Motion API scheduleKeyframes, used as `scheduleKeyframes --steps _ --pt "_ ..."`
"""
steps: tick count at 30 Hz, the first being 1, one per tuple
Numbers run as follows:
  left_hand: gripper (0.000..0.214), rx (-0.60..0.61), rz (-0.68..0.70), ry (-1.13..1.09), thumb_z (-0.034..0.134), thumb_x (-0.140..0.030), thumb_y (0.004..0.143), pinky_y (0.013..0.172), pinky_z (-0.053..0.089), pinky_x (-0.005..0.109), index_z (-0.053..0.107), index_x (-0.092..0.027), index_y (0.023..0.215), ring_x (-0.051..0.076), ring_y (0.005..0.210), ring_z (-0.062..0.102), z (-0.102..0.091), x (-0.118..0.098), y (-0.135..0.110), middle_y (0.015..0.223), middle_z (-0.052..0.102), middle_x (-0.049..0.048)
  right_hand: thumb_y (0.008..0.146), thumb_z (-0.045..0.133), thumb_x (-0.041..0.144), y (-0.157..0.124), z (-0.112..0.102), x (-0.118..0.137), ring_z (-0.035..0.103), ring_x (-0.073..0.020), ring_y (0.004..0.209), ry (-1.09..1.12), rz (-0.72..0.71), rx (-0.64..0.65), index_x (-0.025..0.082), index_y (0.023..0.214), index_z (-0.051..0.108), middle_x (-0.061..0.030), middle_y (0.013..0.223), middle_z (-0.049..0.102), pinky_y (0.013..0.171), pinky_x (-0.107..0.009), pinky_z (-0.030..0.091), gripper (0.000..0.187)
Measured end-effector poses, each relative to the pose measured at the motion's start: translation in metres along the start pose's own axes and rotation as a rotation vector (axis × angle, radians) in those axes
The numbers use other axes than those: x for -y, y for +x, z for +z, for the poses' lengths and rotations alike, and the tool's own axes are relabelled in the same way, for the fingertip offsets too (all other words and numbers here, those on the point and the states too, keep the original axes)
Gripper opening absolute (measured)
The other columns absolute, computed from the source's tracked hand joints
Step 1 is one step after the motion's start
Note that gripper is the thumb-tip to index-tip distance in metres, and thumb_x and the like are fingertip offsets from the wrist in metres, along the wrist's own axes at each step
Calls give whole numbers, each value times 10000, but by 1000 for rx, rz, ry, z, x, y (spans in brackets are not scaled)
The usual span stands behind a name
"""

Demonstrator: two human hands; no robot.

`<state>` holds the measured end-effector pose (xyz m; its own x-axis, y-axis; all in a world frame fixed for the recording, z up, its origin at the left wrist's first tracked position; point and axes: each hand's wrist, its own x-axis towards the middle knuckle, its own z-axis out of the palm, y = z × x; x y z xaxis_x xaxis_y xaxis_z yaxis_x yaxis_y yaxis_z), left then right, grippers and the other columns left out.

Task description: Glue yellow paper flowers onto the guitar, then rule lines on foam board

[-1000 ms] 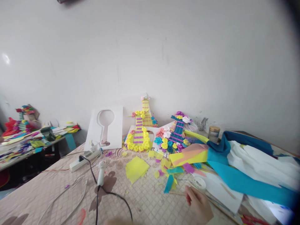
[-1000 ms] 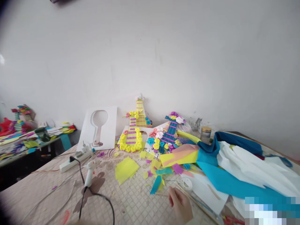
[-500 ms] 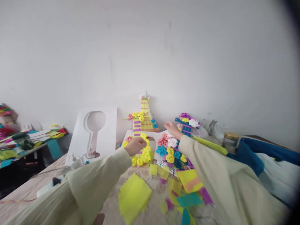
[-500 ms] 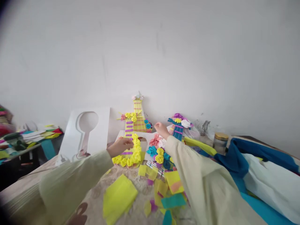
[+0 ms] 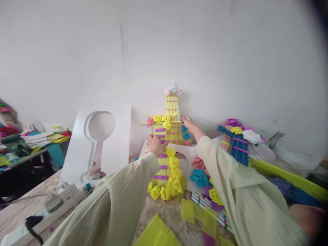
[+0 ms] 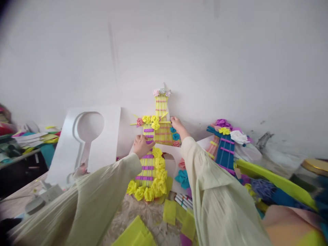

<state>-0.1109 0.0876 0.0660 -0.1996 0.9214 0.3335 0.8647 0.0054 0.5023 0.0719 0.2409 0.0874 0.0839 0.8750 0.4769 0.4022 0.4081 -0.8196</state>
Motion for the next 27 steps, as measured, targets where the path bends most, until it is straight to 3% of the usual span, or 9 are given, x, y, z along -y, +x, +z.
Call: scheduleKeyframes --steps 5,9,13,17,22,27 --pt "525 -121 -41 -5 606 -531 609 907 272 368 370 -183 924 281 1097 362 3 -2 3 1114 363 108 886 499 319 -4 -10 16 559 -142 764 13 31 53 113 1008 540 -50 928 554 659 -298 498 244" --pt "524 -182 -8 12 601 -519 605 863 286 368 332 -193 915 281 1050 385 -5 -7 0 1037 426 85 881 511 300 -6 -26 42 559 -122 710 12 19 20 109 969 552 -38 873 562 622 -273 498 214" --pt "450 -178 65 -11 560 -502 646 824 293 365 319 -207 885 270 980 427 -16 -13 -9 932 495 57 877 516 292 -4 -49 65 559 -133 736 -1 3 -172 106 933 561 -34 867 564 654 -289 492 200" --pt "428 -78 84 -54 544 -479 670 824 280 369 323 -212 920 264 994 450 -22 -15 -13 964 523 64 861 533 307 -3 -78 84 552 -150 754 -30 -17 -409 101 853 573 -18 825 561 685 -304 472 209" --pt "669 -51 145 -67 617 -536 574 843 261 400 293 -222 1068 298 1061 430 -6 -18 -16 1064 519 95 847 529 242 -3 -111 106 525 -130 677 -37 -26 -631 102 730 556 -4 716 545 644 -267 428 184" --pt "652 -50 117 -20 610 -412 595 854 271 406 274 -223 1121 280 1056 436 3 -23 -17 1074 516 98 839 491 150 6 -164 140 512 -124 715 -26 -18 -804 76 726 549 -37 748 555 693 -276 383 147"
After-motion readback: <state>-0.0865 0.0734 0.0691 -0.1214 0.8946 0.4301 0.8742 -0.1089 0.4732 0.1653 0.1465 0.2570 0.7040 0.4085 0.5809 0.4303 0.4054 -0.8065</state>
